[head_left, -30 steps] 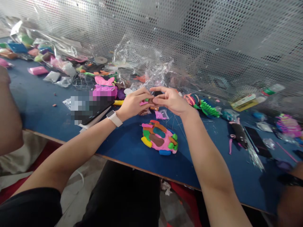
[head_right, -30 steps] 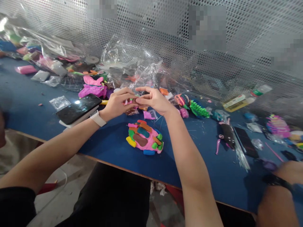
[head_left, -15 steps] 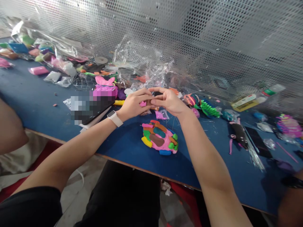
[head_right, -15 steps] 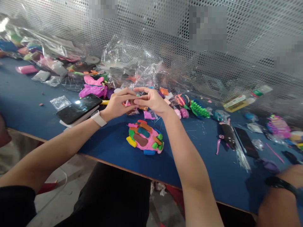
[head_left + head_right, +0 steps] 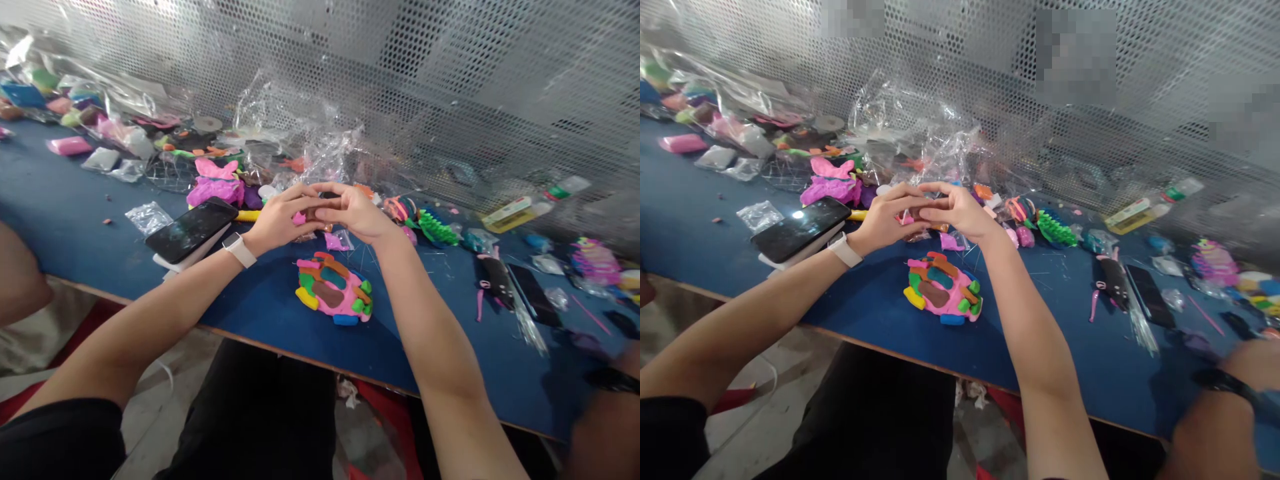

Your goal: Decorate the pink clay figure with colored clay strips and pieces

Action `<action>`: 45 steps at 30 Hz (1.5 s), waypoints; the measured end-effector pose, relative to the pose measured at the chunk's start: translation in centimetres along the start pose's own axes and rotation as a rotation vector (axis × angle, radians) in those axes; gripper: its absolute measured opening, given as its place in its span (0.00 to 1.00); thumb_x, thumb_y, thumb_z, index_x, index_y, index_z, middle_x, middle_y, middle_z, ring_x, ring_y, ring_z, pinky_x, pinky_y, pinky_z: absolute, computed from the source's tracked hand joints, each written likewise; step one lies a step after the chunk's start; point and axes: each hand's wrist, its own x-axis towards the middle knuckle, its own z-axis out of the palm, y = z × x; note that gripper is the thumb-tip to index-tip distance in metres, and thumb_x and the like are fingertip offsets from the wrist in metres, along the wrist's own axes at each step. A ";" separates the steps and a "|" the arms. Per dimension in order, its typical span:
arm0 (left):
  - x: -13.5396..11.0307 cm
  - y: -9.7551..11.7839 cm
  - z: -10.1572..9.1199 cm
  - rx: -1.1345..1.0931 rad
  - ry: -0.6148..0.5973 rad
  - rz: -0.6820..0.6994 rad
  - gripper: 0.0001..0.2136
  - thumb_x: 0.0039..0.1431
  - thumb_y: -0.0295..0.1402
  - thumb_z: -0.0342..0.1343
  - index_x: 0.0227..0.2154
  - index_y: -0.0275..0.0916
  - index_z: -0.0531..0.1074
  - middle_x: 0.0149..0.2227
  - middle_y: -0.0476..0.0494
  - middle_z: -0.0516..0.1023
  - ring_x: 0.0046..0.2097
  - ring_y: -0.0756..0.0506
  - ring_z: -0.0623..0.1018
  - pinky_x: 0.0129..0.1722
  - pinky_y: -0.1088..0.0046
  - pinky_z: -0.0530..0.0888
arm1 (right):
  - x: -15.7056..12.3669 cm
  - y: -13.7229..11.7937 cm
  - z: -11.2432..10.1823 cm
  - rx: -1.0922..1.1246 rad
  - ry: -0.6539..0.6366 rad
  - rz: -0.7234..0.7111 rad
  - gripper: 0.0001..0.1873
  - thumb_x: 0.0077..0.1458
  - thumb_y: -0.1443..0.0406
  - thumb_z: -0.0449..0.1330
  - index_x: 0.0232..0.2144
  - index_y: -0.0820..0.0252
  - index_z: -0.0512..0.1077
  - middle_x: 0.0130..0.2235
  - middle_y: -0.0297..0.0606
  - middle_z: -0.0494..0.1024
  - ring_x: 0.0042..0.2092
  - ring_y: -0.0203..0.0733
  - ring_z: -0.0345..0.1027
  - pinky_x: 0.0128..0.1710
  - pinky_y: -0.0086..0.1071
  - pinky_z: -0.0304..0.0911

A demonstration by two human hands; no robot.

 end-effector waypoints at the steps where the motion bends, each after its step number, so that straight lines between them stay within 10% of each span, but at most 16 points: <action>1: 0.0 0.0 0.0 0.000 0.000 0.003 0.17 0.75 0.45 0.70 0.61 0.47 0.86 0.54 0.41 0.86 0.54 0.43 0.87 0.54 0.65 0.84 | -0.1 -0.3 0.0 -0.012 0.000 -0.006 0.44 0.44 0.50 0.89 0.60 0.51 0.80 0.43 0.37 0.91 0.46 0.54 0.89 0.46 0.45 0.87; 8: -0.2 1.5 0.3 -0.036 -0.032 0.073 0.21 0.76 0.47 0.67 0.65 0.47 0.83 0.57 0.38 0.85 0.54 0.42 0.87 0.53 0.65 0.84 | -3.7 -1.3 0.0 -0.117 0.092 -0.040 0.39 0.48 0.48 0.87 0.58 0.50 0.82 0.44 0.38 0.92 0.49 0.55 0.89 0.54 0.51 0.87; 15: -0.3 4.8 0.5 -0.166 -0.371 0.076 0.24 0.80 0.53 0.58 0.62 0.40 0.82 0.62 0.31 0.83 0.62 0.35 0.84 0.63 0.56 0.81 | -11.1 1.4 -3.0 -0.172 0.433 -0.126 0.19 0.54 0.51 0.84 0.40 0.51 0.86 0.39 0.37 0.91 0.38 0.47 0.88 0.40 0.41 0.84; 22: -0.2 6.6 -0.3 -0.119 -0.796 0.122 0.52 0.58 0.65 0.73 0.78 0.41 0.70 0.68 0.25 0.79 0.66 0.23 0.80 0.73 0.40 0.70 | -11.2 4.2 -3.8 -0.173 0.429 -0.086 0.19 0.52 0.54 0.84 0.42 0.53 0.87 0.40 0.39 0.92 0.38 0.47 0.87 0.39 0.42 0.84; 45: 0.4 8.3 -1.2 -0.173 -0.859 0.113 0.41 0.64 0.56 0.72 0.74 0.40 0.73 0.66 0.28 0.80 0.66 0.27 0.80 0.75 0.42 0.70 | -9.3 7.6 -3.8 -0.140 0.650 -0.131 0.23 0.51 0.47 0.80 0.41 0.51 0.81 0.41 0.39 0.91 0.32 0.43 0.81 0.30 0.39 0.75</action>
